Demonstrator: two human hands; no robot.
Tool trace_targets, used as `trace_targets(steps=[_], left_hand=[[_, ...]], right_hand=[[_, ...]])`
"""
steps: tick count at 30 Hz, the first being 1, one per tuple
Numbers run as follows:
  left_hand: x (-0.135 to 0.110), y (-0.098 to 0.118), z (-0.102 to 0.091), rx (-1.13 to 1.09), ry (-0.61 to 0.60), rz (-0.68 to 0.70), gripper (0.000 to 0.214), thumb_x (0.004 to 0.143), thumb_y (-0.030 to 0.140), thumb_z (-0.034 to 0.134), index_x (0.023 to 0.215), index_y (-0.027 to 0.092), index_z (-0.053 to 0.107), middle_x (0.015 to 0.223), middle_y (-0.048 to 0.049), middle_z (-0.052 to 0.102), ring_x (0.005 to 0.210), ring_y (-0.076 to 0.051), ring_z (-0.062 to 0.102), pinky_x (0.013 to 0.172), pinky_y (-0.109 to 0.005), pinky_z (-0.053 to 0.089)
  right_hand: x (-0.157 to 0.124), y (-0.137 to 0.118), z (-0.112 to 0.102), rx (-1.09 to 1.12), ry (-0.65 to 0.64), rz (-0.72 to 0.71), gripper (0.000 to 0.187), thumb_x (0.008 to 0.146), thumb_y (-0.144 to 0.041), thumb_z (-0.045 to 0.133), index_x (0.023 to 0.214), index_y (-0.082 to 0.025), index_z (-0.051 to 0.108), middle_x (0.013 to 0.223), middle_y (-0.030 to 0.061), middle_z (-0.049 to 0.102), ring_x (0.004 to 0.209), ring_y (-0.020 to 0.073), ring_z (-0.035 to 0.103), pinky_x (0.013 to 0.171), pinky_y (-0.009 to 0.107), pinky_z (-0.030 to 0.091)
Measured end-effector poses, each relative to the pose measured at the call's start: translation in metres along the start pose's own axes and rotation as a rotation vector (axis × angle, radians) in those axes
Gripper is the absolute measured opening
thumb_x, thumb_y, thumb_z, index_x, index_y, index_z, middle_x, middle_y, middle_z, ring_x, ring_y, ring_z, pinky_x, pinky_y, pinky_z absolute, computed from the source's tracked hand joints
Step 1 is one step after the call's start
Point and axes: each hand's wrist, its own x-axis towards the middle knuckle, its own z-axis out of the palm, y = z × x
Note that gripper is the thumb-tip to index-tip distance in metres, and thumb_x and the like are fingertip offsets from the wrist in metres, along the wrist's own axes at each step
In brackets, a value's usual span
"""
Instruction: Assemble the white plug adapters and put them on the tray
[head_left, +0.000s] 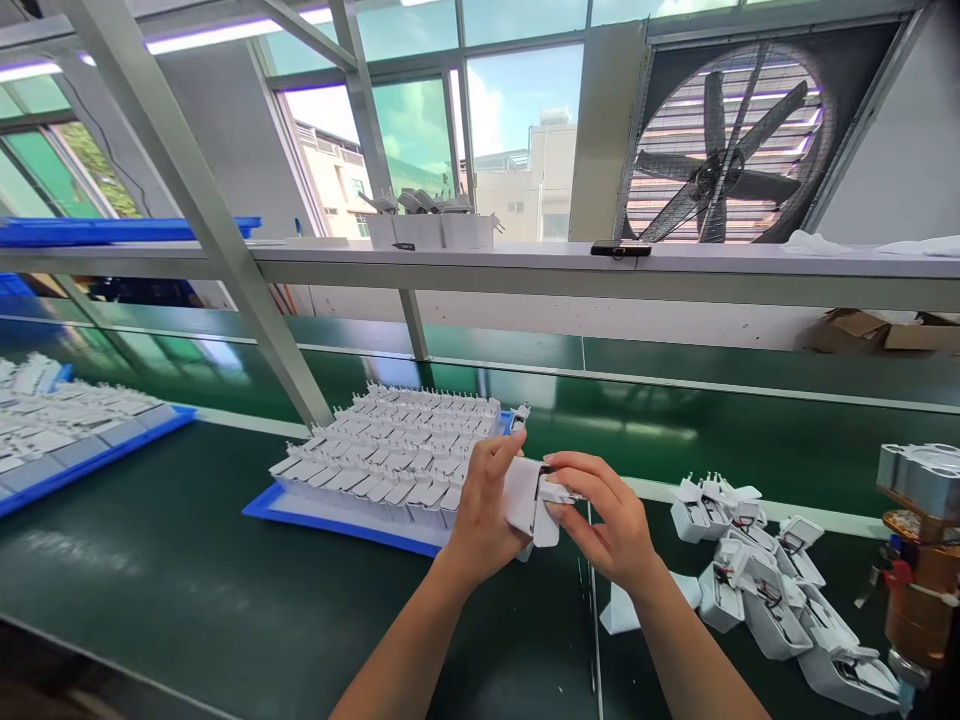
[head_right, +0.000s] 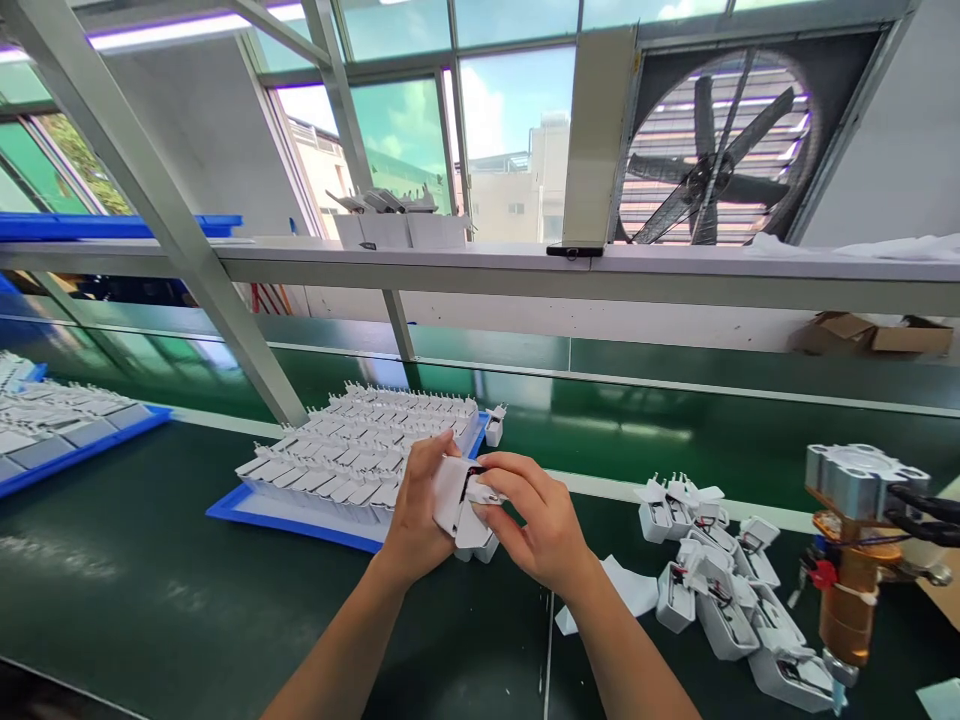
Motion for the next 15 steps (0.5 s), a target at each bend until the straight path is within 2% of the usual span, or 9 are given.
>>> trace_targets(steps=[4, 10, 15], left_hand=[[-0.002, -0.0021, 0.0035, -0.059, -0.069, -0.038, 0.08, 0.085, 0.018, 0.059, 0.153, 0.028, 0.019, 0.111, -0.0098, 0.05, 0.097, -0.023, 0.052, 0.079, -0.035, 0.049], [-0.0005, -0.0043, 0.0002, 0.054, -0.131, -0.016, 0.085, 0.084, 0.01, 0.056, 0.155, 0.032, 0.015, 0.114, -0.0103, 0.052, 0.103, -0.025, 0.053, 0.08, -0.036, 0.049], [0.0005, -0.0034, 0.0009, 0.057, -0.136, -0.034, 0.086, 0.083, 0.012, 0.058, 0.155, 0.032, 0.015, 0.113, -0.0097, 0.052, 0.102, -0.025, 0.053, 0.08, -0.036, 0.05]], right_hand=[[-0.0011, 0.0007, 0.004, -0.033, 0.045, 0.005, 0.024, 0.091, -0.014, 0.056, 0.114, -0.022, 0.059, 0.106, 0.0102, 0.07, 0.094, 0.0176, 0.07, 0.073, 0.028, 0.061], [-0.0009, 0.001, 0.0015, -0.031, -0.004, 0.094, 0.02, 0.091, -0.017, 0.059, 0.109, -0.023, 0.063, 0.102, 0.0075, 0.07, 0.09, 0.0167, 0.071, 0.072, 0.027, 0.061], [-0.0054, 0.005, 0.0066, 0.029, 0.036, 0.139, 0.02, 0.09, -0.017, 0.06, 0.108, -0.025, 0.064, 0.102, 0.0069, 0.069, 0.09, 0.0171, 0.07, 0.069, 0.028, 0.061]])
